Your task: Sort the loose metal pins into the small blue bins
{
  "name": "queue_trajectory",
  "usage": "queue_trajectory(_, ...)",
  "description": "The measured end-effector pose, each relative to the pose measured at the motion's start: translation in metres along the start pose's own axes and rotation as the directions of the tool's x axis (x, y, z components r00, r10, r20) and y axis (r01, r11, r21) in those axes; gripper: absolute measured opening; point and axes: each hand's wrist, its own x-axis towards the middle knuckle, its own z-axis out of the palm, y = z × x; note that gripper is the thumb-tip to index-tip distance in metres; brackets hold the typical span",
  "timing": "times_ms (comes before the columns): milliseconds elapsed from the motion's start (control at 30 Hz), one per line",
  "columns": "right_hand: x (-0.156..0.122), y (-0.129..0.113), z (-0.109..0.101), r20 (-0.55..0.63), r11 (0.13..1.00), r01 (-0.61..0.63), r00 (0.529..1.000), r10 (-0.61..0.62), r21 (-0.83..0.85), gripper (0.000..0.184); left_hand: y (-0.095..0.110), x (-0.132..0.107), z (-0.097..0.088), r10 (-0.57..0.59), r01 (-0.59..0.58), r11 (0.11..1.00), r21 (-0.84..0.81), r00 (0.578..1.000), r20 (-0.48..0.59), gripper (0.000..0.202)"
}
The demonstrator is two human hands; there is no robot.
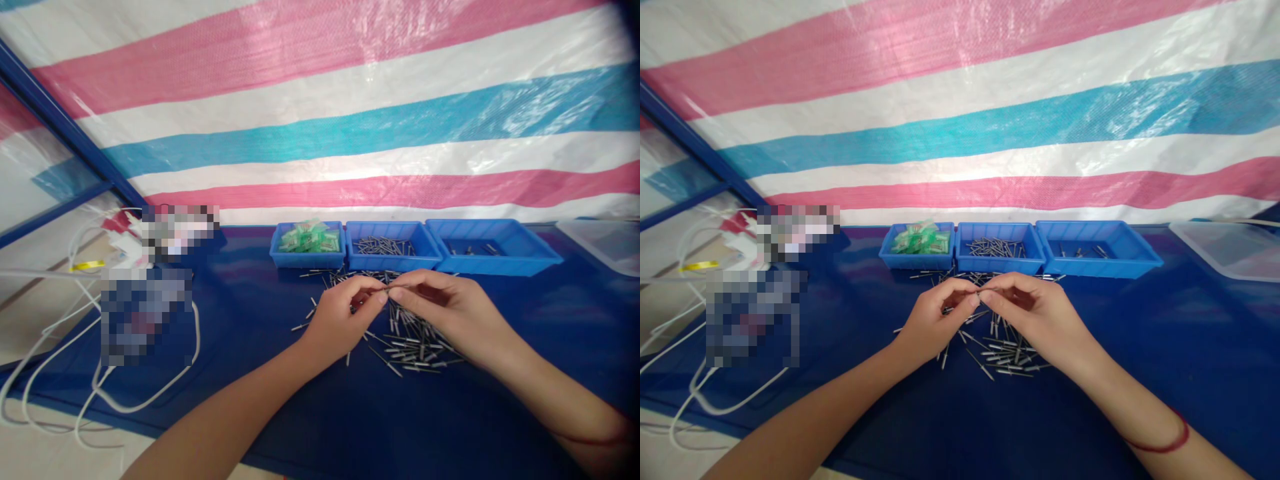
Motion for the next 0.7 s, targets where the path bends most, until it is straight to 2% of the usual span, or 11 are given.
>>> queue_trajectory(133,0.0,0.0,0.003,-0.039,0.998,-0.03,0.999,0.033,0.058,0.02,0.005,-0.002,0.002,-0.022,0.022,1.0,-0.017,0.999,0.033,0.021)
queue_trajectory(267,-0.002,-0.001,0.005,-0.036,0.999,0.017,0.999,-0.016,0.036,0.016,0.006,-0.002,0.0,-0.041,0.037,0.997,0.064,0.998,0.057,0.023)
queue_trajectory(333,-0.003,-0.001,0.004,-0.028,0.998,0.049,0.998,-0.048,0.031,0.014,0.005,-0.001,0.0,-0.047,0.044,0.998,0.04,0.997,0.056,0.022)
queue_trajectory(467,-0.004,0.0,0.002,0.001,0.996,0.092,0.996,-0.092,-0.01,0.012,0.002,-0.001,0.0,-0.042,0.042,0.999,-0.027,0.999,-0.019,0.017)
queue_trajectory(567,-0.003,0.001,0.0,0.025,0.99,0.119,0.993,-0.118,-0.081,0.014,0.002,-0.002,0.0,0.001,-0.001,1.0,0.0,0.997,-0.082,0.014)
queue_trajectory(700,0.001,0.003,-0.006,0.082,0.977,0.143,0.988,-0.131,-0.156,0.018,0.002,-0.001,-0.003,0.05,-0.04,0.995,0.094,0.994,-0.099,0.02)
